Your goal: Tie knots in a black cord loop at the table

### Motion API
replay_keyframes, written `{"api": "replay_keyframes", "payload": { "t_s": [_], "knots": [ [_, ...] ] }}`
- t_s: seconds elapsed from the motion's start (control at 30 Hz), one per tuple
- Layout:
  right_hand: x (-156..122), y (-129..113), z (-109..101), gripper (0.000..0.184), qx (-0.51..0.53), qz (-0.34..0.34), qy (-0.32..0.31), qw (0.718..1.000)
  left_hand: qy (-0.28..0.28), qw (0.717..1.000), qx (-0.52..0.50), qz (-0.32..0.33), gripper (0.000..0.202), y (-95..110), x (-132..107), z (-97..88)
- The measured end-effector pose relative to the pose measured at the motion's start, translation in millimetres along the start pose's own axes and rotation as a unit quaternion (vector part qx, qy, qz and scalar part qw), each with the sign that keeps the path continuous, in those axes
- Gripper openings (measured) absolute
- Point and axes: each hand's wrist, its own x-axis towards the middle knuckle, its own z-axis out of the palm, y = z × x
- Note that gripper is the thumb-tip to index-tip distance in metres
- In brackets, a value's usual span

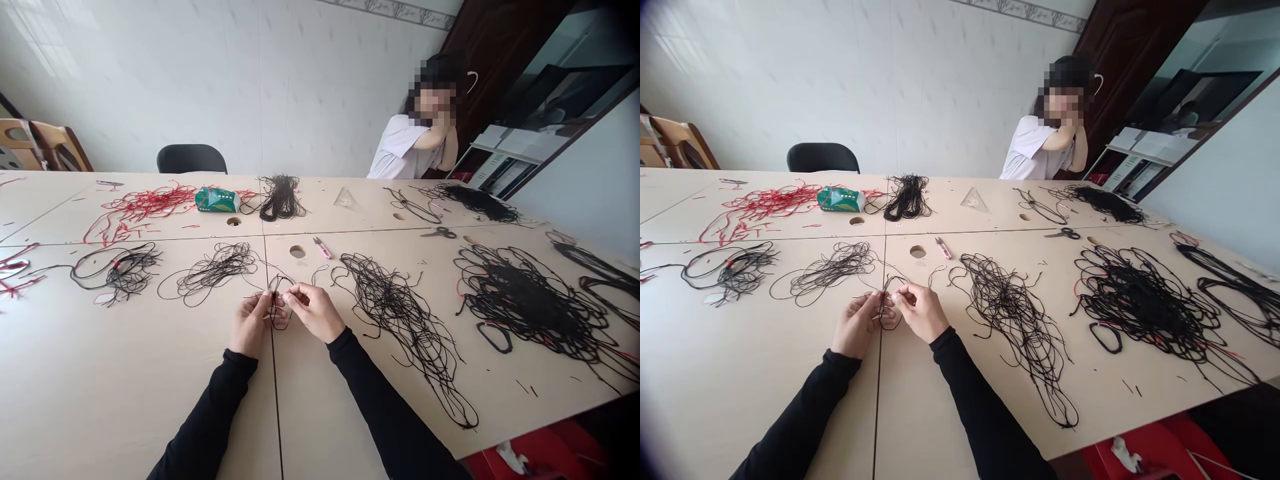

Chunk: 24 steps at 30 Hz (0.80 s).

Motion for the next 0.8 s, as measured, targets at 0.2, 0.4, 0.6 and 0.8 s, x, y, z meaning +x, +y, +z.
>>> {"api": "replay_keyframes", "payload": {
  "t_s": [0.2,0.4,0.6,0.8],
  "knots": [
    [0,-1,0,0.021,-0.034,-0.017,0.023,0.999,0.01,1.0,-0.006,0.014,0.032,-3,2,-1.8],
    [0,0,0,0.022,-0.008,-0.014,0.019,1.0,0.0,1.0,0.003,-0.012,0.034,1,-1,1.1],
    [1,1,-9,0.023,-0.05,0.017,0.065,0.997,0.043,0.997,0.037,0.043,0.031,6,0,-1.8],
    [3,6,-22,0.021,-0.2,-0.048,0.23,0.951,0.017,0.988,0.154,-0.016,0.02,10,-1,-3.3]
  ]
}}
